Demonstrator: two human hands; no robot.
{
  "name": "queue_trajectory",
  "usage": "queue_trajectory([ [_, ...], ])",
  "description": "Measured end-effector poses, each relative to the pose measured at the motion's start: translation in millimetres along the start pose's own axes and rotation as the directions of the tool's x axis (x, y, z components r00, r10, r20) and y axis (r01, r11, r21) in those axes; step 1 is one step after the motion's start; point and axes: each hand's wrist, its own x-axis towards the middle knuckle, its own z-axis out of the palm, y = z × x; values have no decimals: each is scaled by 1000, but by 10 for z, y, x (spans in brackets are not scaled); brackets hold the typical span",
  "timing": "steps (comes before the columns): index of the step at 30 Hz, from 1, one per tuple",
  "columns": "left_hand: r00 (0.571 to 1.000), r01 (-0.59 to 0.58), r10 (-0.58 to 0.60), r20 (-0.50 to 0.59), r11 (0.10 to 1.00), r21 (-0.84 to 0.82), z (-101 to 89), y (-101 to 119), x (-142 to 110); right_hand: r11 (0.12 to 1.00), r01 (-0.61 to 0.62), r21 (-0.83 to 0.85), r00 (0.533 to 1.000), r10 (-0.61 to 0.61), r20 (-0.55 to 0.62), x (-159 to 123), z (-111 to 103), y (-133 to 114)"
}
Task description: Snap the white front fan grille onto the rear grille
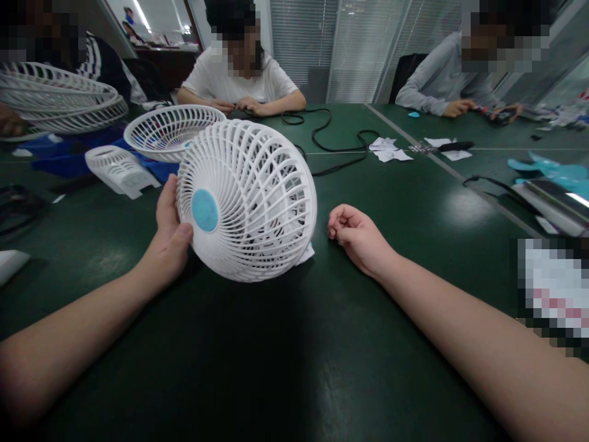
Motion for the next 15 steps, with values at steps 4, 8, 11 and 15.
queue_trajectory([
  [4, 996, -13, 15, 86, 1000, -23, -13, -15, -3, 1000, 5, 3, 1000, -5, 9, 0, 1, -3],
  [8, 995, 3, 0, 96, 1000, -28, -24, -15, -9, 1000, 12, 6, 1000, -13, 17, -1, 1, -7],
  [11, 995, 5, -2, 103, 1000, -27, -29, -22, -14, 1000, 11, 13, 1000, -12, 17, 5, 0, -9],
  [15, 995, 10, -9, 103, 1000, -11, -31, -7, -13, 999, 2, 40, 1000, -2, 9, 18, -8, -4],
])
